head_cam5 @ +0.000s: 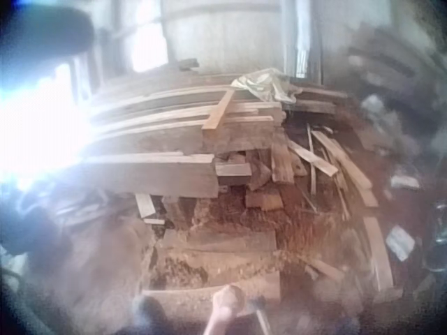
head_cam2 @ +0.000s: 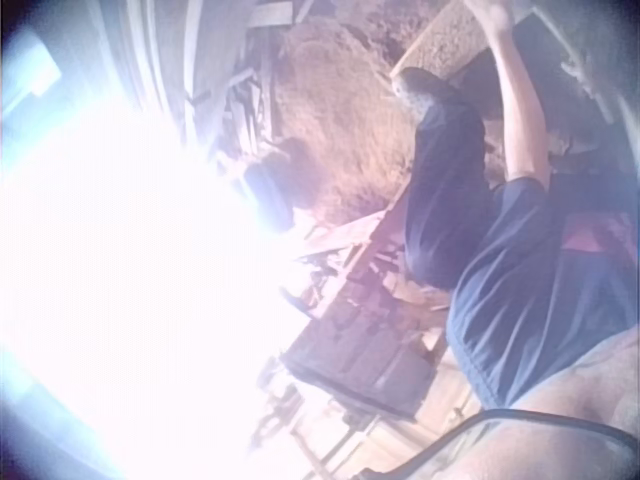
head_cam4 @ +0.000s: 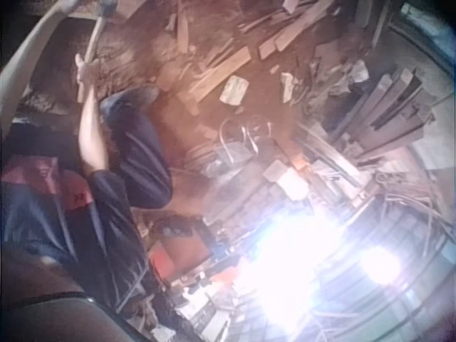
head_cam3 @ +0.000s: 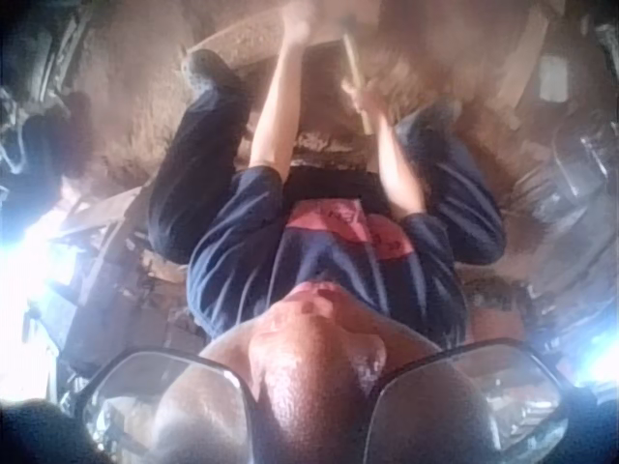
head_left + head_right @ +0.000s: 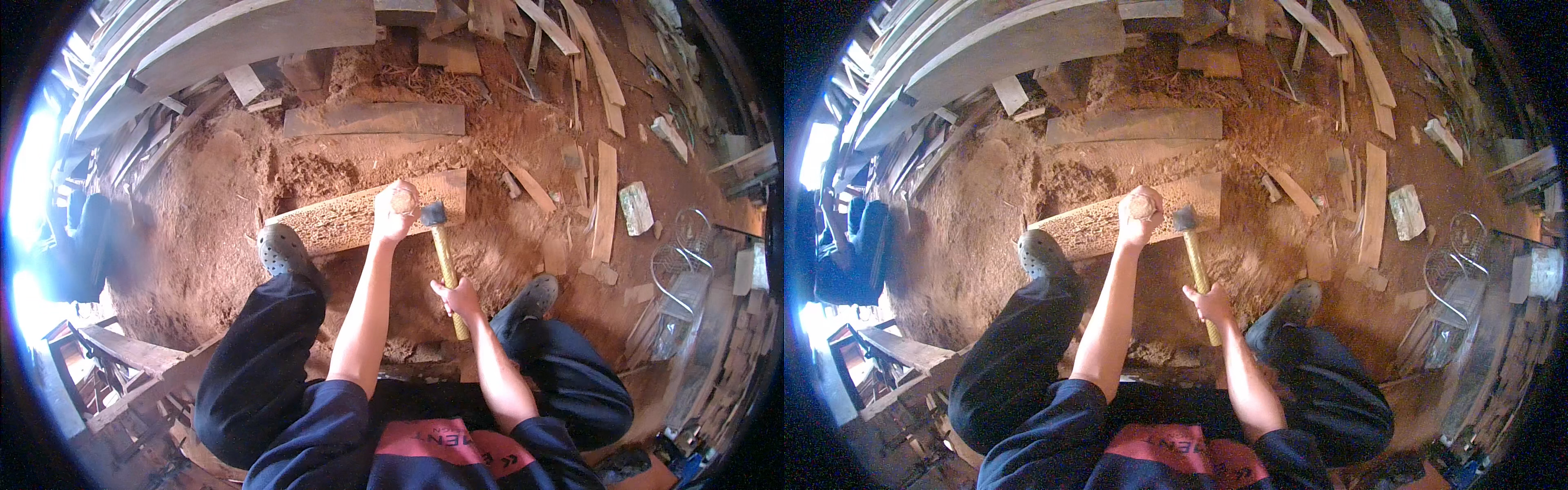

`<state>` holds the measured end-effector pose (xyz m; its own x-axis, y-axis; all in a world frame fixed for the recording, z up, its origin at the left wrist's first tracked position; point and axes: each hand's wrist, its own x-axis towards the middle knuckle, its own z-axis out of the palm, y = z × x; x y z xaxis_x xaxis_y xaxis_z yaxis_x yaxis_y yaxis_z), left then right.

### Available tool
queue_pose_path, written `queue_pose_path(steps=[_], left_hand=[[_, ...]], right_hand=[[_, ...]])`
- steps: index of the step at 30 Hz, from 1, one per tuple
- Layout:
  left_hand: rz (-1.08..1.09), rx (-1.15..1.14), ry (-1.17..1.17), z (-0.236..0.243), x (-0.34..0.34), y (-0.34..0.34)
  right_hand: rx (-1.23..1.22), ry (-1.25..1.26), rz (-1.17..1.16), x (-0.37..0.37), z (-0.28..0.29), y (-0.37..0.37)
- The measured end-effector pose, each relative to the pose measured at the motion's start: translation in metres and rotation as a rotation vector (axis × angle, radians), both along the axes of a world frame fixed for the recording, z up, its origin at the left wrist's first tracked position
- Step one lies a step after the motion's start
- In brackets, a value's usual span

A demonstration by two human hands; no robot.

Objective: The person sits on the floor and repeatedly strikes a chisel with a hammer to carve a rectangular wooden plank. Wood shavings accumulate around the plank as the person continues the carving action.

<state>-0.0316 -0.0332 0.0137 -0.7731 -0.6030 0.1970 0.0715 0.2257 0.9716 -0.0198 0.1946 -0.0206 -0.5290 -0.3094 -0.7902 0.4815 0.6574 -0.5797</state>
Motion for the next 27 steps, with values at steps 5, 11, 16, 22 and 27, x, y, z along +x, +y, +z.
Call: queue_pose_path(steps=[5,11,16,22,27], left_hand=[[-0.034,-0.023,-0.031,-0.003,0.005,0.000],[0.030,-0.055,-0.005,-0.011,0.006,-0.007],[-0.023,0.013,-0.030,-0.009,0.007,-0.006],[-0.011,-0.023,0.025,-0.013,0.005,-0.011],[-0.031,0.035,-0.008,-0.011,0.003,-0.016]], right_hand=[[-0.169,-0.067,-0.062,0.000,0.016,0.003],[-0.249,0.102,-0.050,0.001,0.067,0.004],[-0.247,0.243,-0.019,-0.005,0.146,-0.017],[0.011,0.365,0.205,0.002,0.132,-0.015],[-0.018,0.457,0.274,0.007,0.141,-0.018]])
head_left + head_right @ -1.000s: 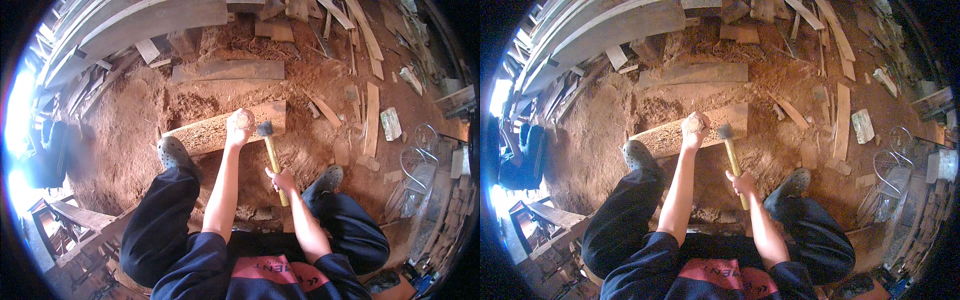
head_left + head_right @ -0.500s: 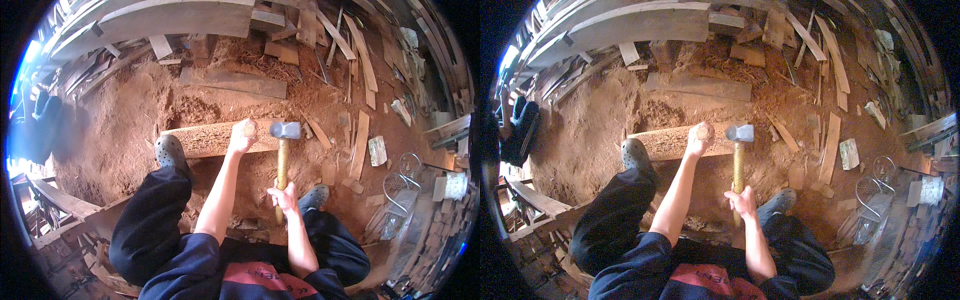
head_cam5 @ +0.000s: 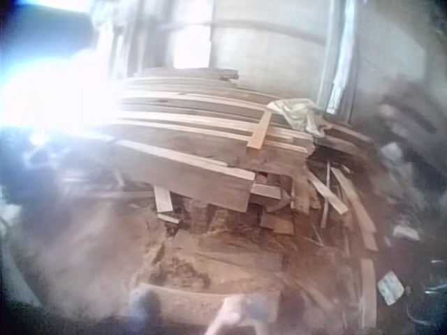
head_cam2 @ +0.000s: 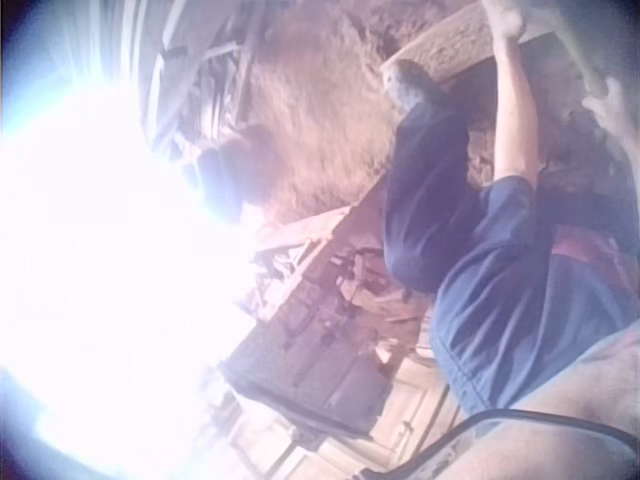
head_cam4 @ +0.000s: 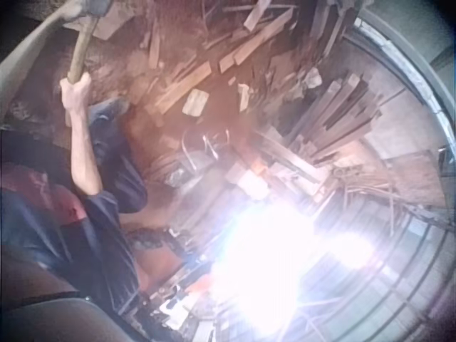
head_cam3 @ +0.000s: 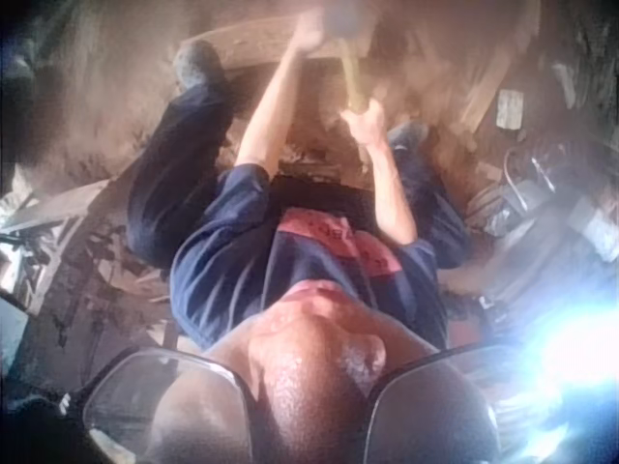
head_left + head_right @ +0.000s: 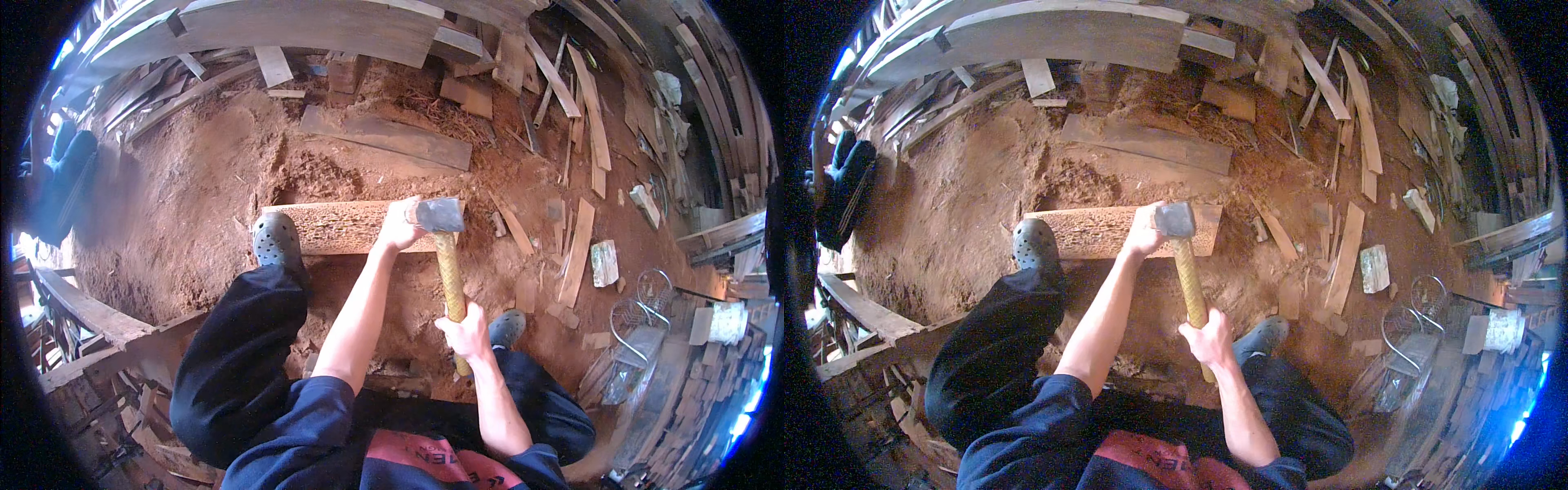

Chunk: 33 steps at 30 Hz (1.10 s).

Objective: The person sits on the floor and repeatedly strikes a chisel with a hammer to carve a rectangular wooden plank. Wood shavings accumulate around the plank as the person continues the carving action.

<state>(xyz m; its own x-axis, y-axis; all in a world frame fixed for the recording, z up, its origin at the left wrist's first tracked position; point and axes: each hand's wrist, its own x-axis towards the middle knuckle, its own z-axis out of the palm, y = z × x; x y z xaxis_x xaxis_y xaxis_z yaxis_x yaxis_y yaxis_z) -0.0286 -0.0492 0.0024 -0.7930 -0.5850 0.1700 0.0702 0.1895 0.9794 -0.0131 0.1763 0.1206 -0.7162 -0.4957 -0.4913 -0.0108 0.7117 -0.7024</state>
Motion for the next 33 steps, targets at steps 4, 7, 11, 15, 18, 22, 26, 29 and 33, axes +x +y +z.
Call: queue_pose_path(steps=[4,7,11,15,18,22,26,29,33], left_hand=[[0.048,0.045,0.002,-0.006,-0.001,0.005],[0.086,0.051,-0.027,-0.008,0.000,0.002],[0.062,0.013,-0.015,-0.003,-0.004,0.005],[-0.007,0.666,0.213,-0.015,-0.011,0.014],[0.048,0.212,0.155,-0.026,-0.001,0.023],[0.098,0.059,0.062,-0.034,-0.002,0.013],[-0.047,0.387,0.211,0.000,0.002,0.015],[0.001,0.198,0.187,-0.020,0.000,0.015],[0.015,0.347,0.157,-0.012,0.003,0.013]], right_hand=[[-0.297,-0.147,-0.177,0.018,0.066,-0.012],[-0.631,0.011,-0.248,0.026,0.108,-0.019],[-0.582,0.323,-0.275,0.031,0.065,-0.022],[0.284,0.248,0.051,0.021,0.013,-0.029],[0.143,0.298,0.234,0.014,0.055,-0.032],[-0.324,0.243,0.194,0.034,0.077,-0.036],[0.077,0.164,0.009,0.033,0.010,-0.030],[0.286,0.155,0.144,0.017,0.009,-0.016],[-0.182,0.127,0.045,0.028,0.074,-0.025]])
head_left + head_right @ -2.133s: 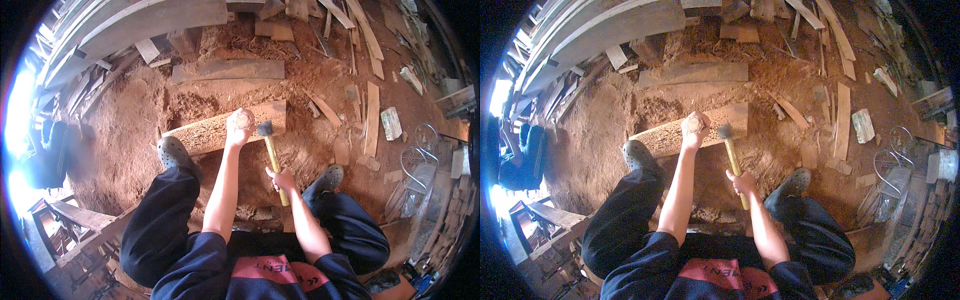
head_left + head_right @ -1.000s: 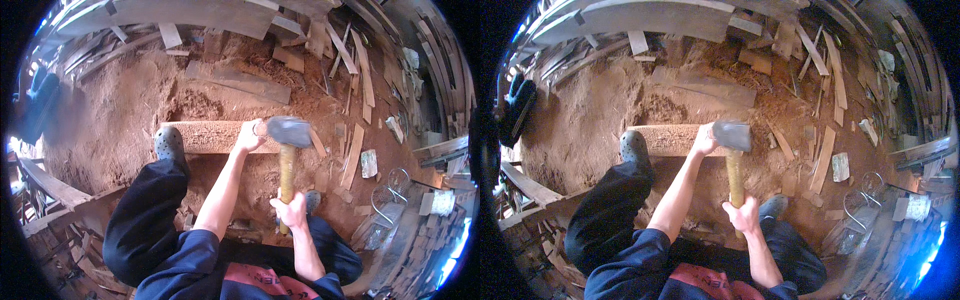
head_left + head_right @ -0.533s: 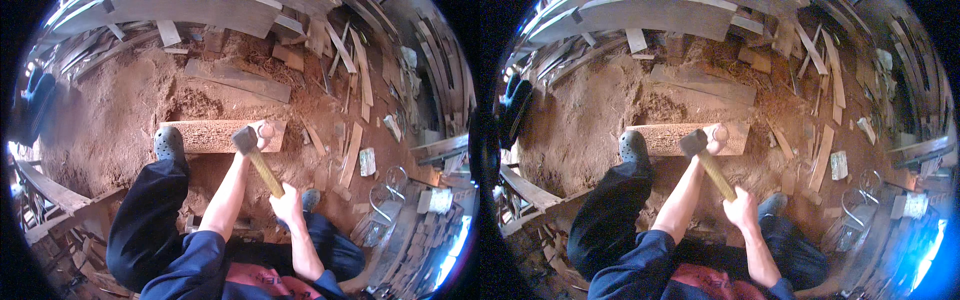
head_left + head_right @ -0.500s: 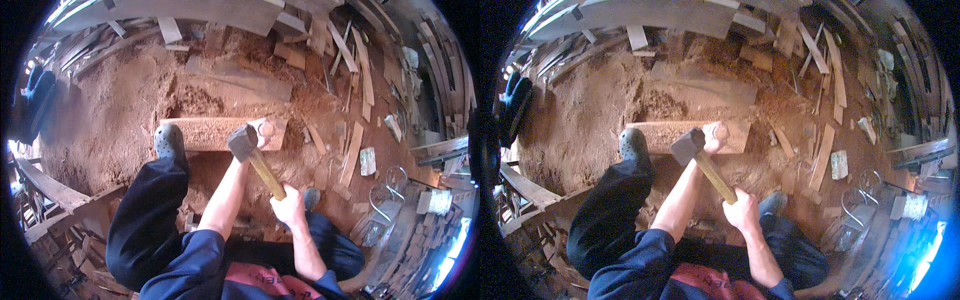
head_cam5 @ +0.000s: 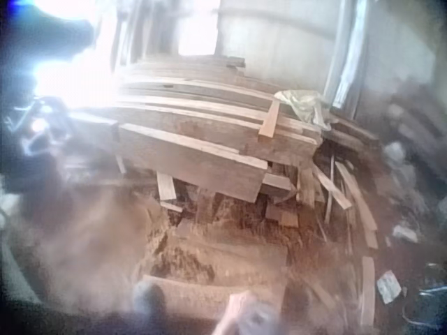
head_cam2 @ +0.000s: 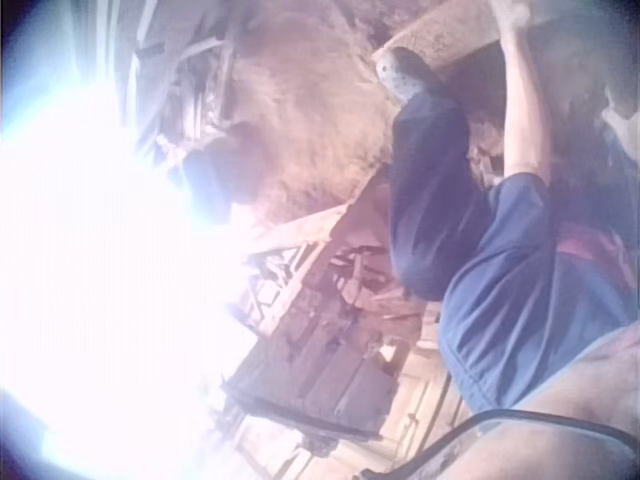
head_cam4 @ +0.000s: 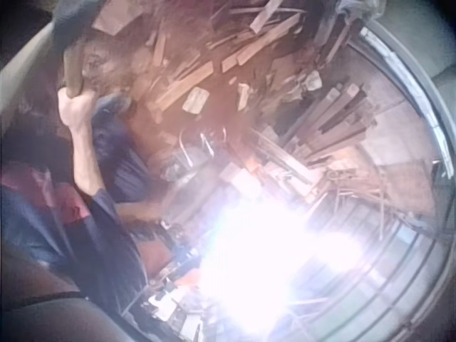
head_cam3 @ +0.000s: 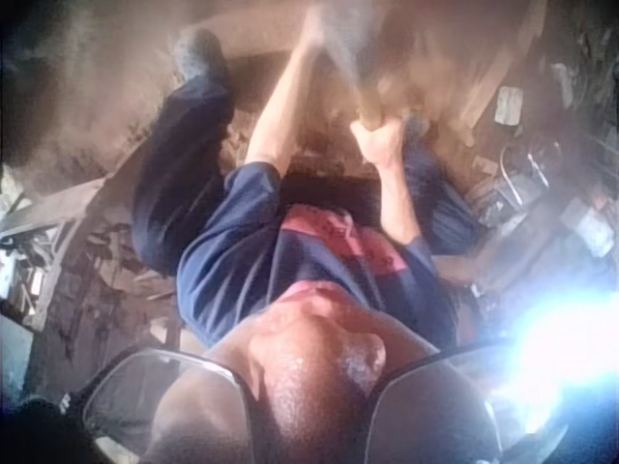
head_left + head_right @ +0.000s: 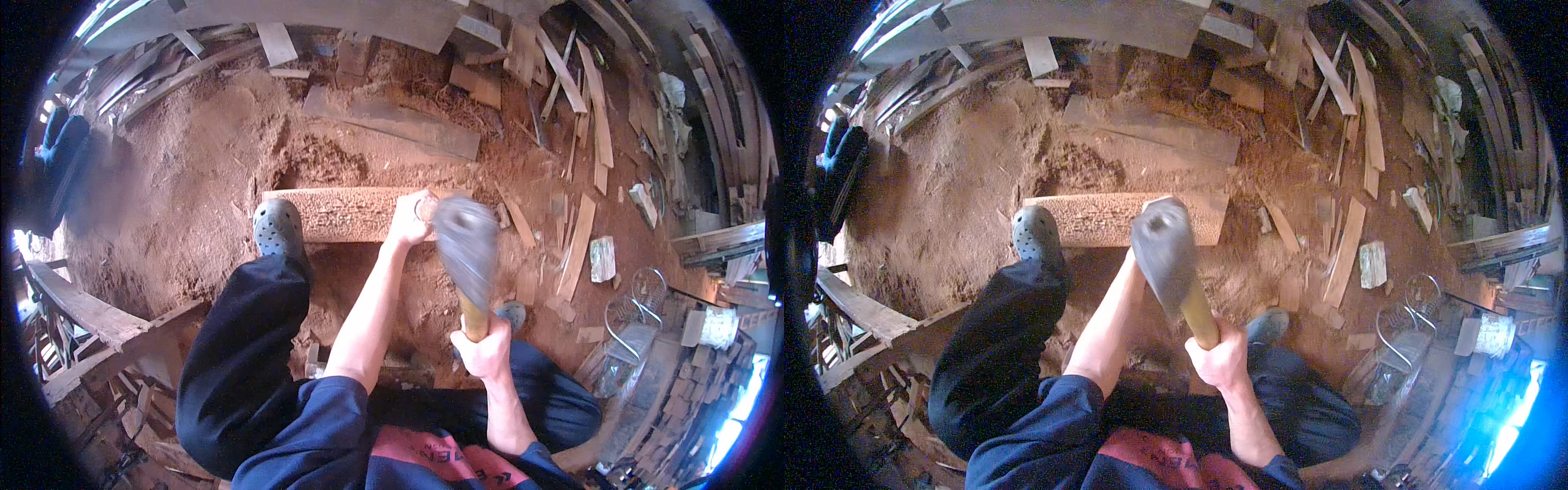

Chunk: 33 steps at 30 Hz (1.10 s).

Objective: The person sits on the floor and repeatedly strikes a chisel with a hammer to carve a rectangular wooden plank. Wood shavings accumulate around the plank as the person continues the carving action.

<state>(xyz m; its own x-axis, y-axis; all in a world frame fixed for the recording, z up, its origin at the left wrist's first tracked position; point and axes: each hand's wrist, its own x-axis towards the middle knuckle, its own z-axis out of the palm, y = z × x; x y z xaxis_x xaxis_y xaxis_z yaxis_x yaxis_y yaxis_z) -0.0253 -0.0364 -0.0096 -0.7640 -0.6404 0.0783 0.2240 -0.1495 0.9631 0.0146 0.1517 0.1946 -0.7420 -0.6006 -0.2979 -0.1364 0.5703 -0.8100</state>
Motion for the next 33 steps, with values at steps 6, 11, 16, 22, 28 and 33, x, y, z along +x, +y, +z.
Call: queue_pose_path(steps=[6,11,16,22,28,33], left_hand=[[0.026,-0.253,0.047,0.006,0.002,0.002],[0.095,-0.231,-0.100,-0.010,0.001,0.001],[0.061,-0.246,-0.065,0.001,0.007,-0.004],[0.085,-0.467,-0.157,-0.001,0.001,-0.007],[0.072,-0.568,-0.177,-0.006,-0.003,-0.024],[0.017,0.353,0.119,-0.015,0.004,-0.069]], right_hand=[[0.368,-0.100,-0.101,-0.008,-0.088,0.002],[-0.182,-0.247,-0.138,-0.003,-0.008,-0.003],[0.004,-0.105,-0.017,0.000,-0.058,-0.001],[-0.082,-0.796,-0.354,0.012,-0.067,0.008],[-0.032,-0.855,-0.458,-0.012,-0.102,0.030],[0.063,-0.883,-0.489,-0.015,-0.158,0.050]])
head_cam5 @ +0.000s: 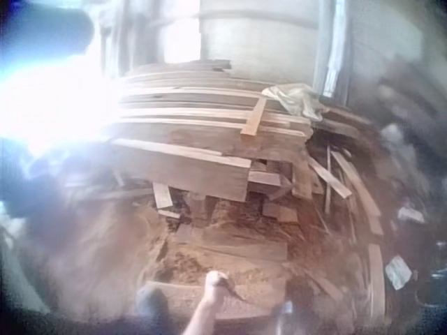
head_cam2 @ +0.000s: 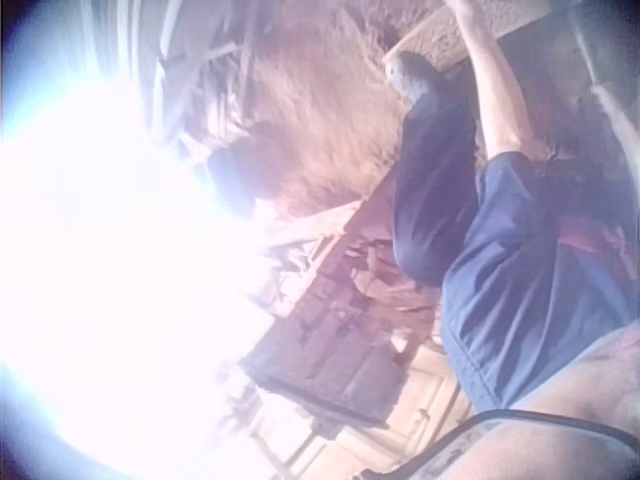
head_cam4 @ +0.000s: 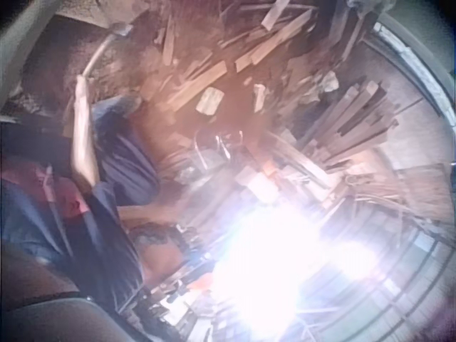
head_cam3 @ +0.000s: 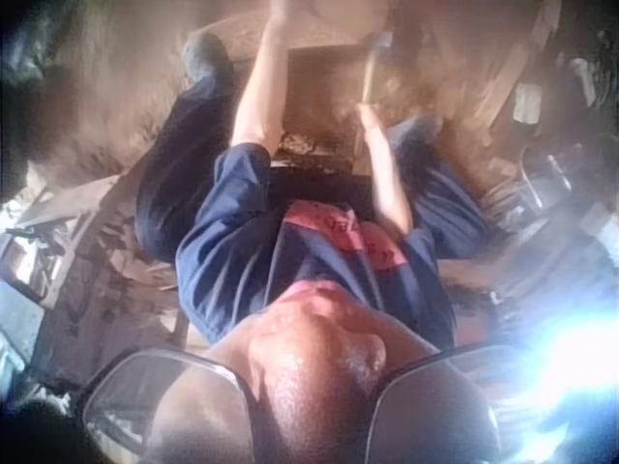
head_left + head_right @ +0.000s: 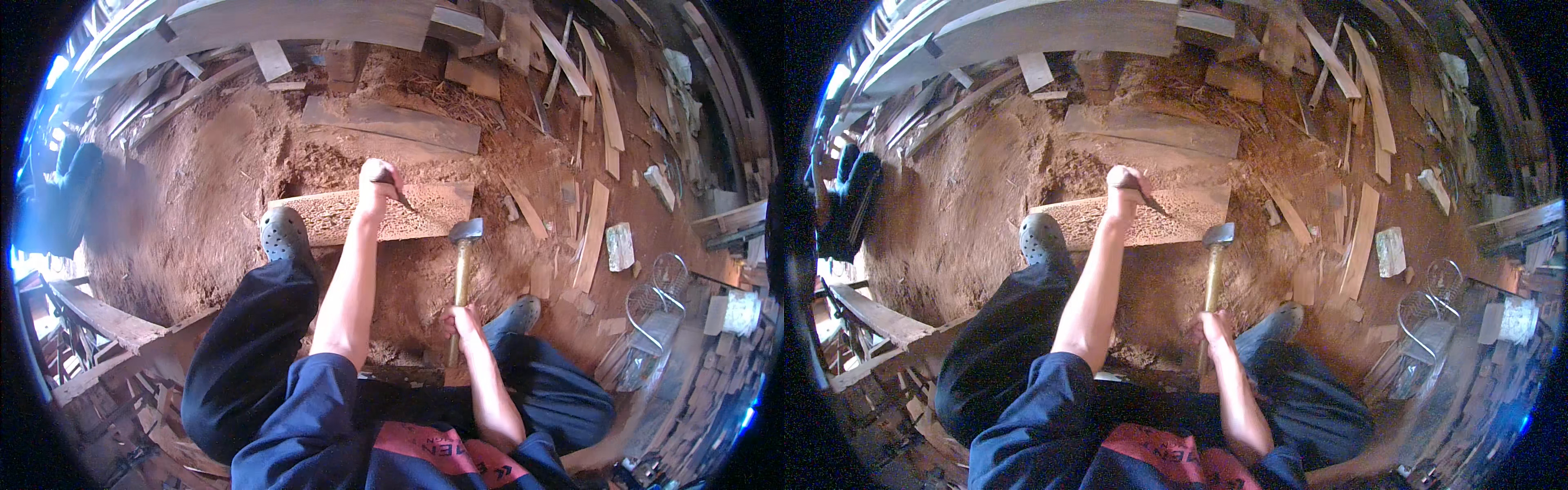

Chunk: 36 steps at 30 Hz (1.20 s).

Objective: The person sits on the floor and repeatedly strikes a chisel with a hammer to carve a rectangular wooden plank. Wood shavings accumulate around the plank as the person continues the carving action.

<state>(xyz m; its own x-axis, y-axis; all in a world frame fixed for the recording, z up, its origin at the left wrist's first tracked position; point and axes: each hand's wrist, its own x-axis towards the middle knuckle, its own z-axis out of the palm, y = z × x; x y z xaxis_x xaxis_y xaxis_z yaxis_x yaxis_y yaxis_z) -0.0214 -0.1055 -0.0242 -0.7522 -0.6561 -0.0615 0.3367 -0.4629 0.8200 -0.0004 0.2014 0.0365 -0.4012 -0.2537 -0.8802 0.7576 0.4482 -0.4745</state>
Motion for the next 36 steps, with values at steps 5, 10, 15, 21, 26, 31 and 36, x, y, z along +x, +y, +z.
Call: queue_pose_path(steps=[5,10,15,21,26,31,36], left_hand=[[0.095,0.006,-0.033,0.013,-0.007,0.022],[0.143,-1.076,-0.317,0.018,-0.011,0.056],[-0.322,-1.145,-0.416,0.057,-0.019,0.129],[-0.338,-0.961,-0.319,0.116,-0.027,0.172],[-0.118,-0.766,-0.349,0.124,-0.033,0.122],[0.111,-0.389,-0.344,0.102,-0.024,0.051],[0.049,-0.490,-0.437,0.073,-0.009,0.043]], right_hand=[[-0.021,-0.158,-0.146,0.006,-0.024,0.009],[0.116,-0.054,0.007,0.004,-0.018,0.002],[-0.024,-0.135,-0.076,0.004,-0.018,0.003],[-0.136,-0.229,-0.183,0.001,-0.019,0.010],[-0.142,-0.224,-0.149,0.000,-0.016,0.011],[-0.069,-0.009,-0.091,0.004,-0.012,0.005],[0.067,0.091,0.010,0.000,0.001,0.000]])
